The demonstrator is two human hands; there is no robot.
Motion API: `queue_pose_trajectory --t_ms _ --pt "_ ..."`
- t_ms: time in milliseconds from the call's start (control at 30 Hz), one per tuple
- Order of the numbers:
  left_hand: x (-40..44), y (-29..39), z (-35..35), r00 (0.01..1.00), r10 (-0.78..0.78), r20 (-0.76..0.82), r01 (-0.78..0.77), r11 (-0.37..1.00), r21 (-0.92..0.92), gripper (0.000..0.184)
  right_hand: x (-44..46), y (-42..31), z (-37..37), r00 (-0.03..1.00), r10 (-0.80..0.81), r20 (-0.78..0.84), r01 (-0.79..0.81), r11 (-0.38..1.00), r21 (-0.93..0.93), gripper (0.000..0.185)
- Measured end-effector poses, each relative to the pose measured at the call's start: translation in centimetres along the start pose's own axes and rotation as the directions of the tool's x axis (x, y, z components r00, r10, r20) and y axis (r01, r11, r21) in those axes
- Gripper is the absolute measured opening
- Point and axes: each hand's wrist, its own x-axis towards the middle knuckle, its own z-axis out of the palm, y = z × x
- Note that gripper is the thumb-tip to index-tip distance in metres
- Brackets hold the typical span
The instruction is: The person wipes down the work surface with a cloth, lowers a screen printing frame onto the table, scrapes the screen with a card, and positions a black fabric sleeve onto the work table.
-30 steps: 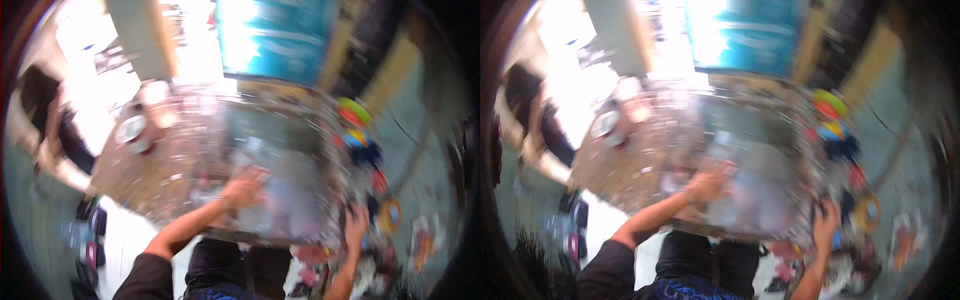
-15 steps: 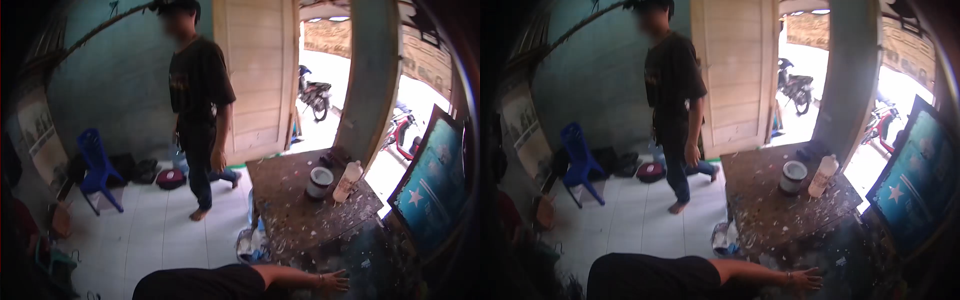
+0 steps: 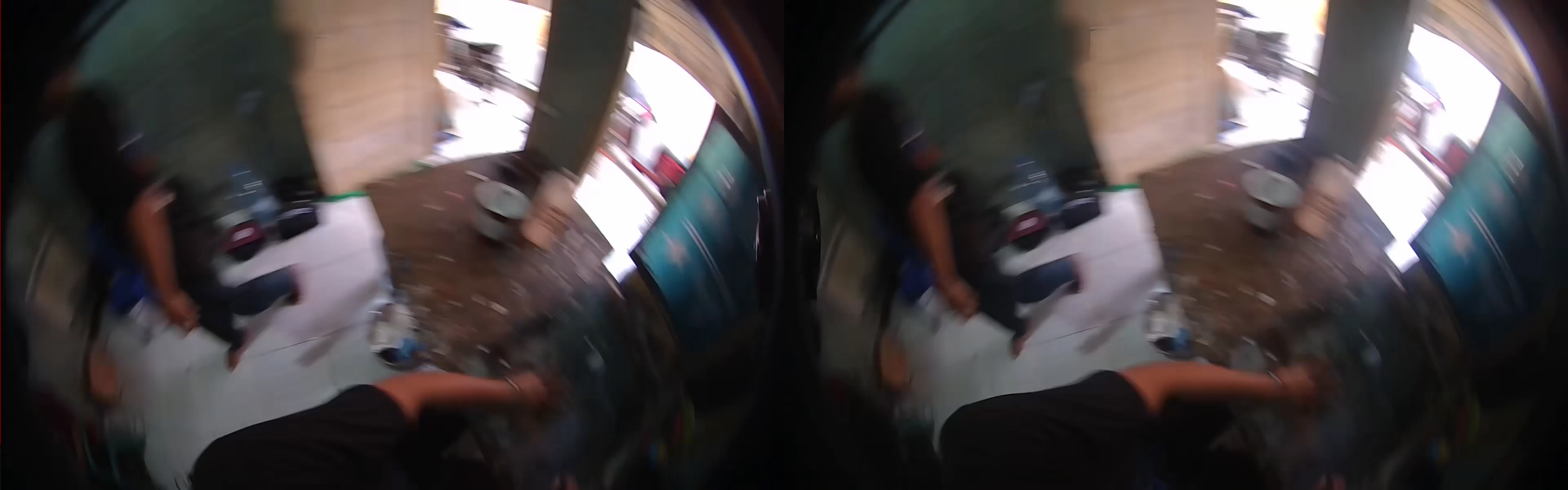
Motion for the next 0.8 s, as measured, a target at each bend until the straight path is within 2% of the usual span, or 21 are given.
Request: queue_pose_trajectory --t_ms 33,67,100,167,200,233,267,333,367,433,567,767,800 --pt "0.4 -1.8 4.9 0.991 -0.100 0.086 -0.016 0.556 0.831 0.061 -3.6 12.9 4.7 0.995 -0.088 0.057 0.080 0.990 0.119 0.016" --pt "0.9 -2.8 9.9 0.929 -0.341 0.145 -0.071 0.221 0.973 0.065 -1.1 3.9 1.9 1.000 -0.009 -0.005 0.009 1.000 -0.016 0.015" --pt "-0.6 -8.5 18.7 0.968 -0.195 -0.159 0.251 0.726 0.640 0.071 0.8 0.8 0.3 0.984 0.158 0.083 -0.164 0.984 0.072 0.014" --pt "-0.5 0.7 -3.9 0.999 -0.040 -0.027 0.047 0.915 0.401 0.058 3.1 -2.1 -1.7 0.959 0.272 0.076 -0.275 0.961 0.027 0.016" --pt "-0.1 2.8 -6.7 0.999 0.030 0.013 -0.032 0.977 0.210 0.064 4.0 -2.7 -2.7 0.957 0.280 0.076 -0.282 0.959 0.021 0.017" --pt "0.3 4.1 -8.1 0.996 0.071 0.057 -0.073 0.997 0.034 0.071 5.1 -2.9 -3.5 0.960 0.263 0.097 -0.269 0.962 0.046 0.018" --pt "0.7 4.9 -8.4 0.988 0.140 0.071 -0.141 0.990 0.016 0.071 6.1 -2.8 -4.1 0.952 0.282 0.117 -0.289 0.956 0.053 0.019" --pt "0.4 5.9 -8.4 0.967 0.185 0.175 -0.171 0.981 -0.094 0.074 8.4 -1.6 -5.2 0.945 0.298 0.131 -0.308 0.950 0.059 0.020" --pt "-0.3 5.2 -7.9 0.965 0.198 0.170 -0.183 0.978 -0.096 0.074 9.9 -0.9 -4.6 0.957 0.250 0.146 -0.257 0.966 0.024 0.022" --pt "-0.8 4.2 -8.5 0.972 0.114 0.204 -0.120 0.993 0.020 0.074 14.4 0.5 -4.7 0.976 0.167 0.143 -0.169 0.986 0.001 0.024" --pt "-2.5 2.9 -9.0 0.989 0.074 0.128 -0.093 0.985 0.147 0.075 26.8 3.7 -5.4 0.984 -0.131 0.121 0.141 0.987 -0.075 0.040" --pt "-2.6 2.8 -8.4 0.982 0.062 0.180 -0.109 0.960 0.259 0.077 49.7 2.9 -5.0 0.979 -0.200 0.045 0.204 0.923 -0.326 0.065" --pt "-2.8 3.0 -8.4 0.977 0.053 0.207 -0.109 0.957 0.270 0.076 52.8 2.1 -4.9 0.984 -0.178 0.001 0.165 0.912 -0.375 0.068"
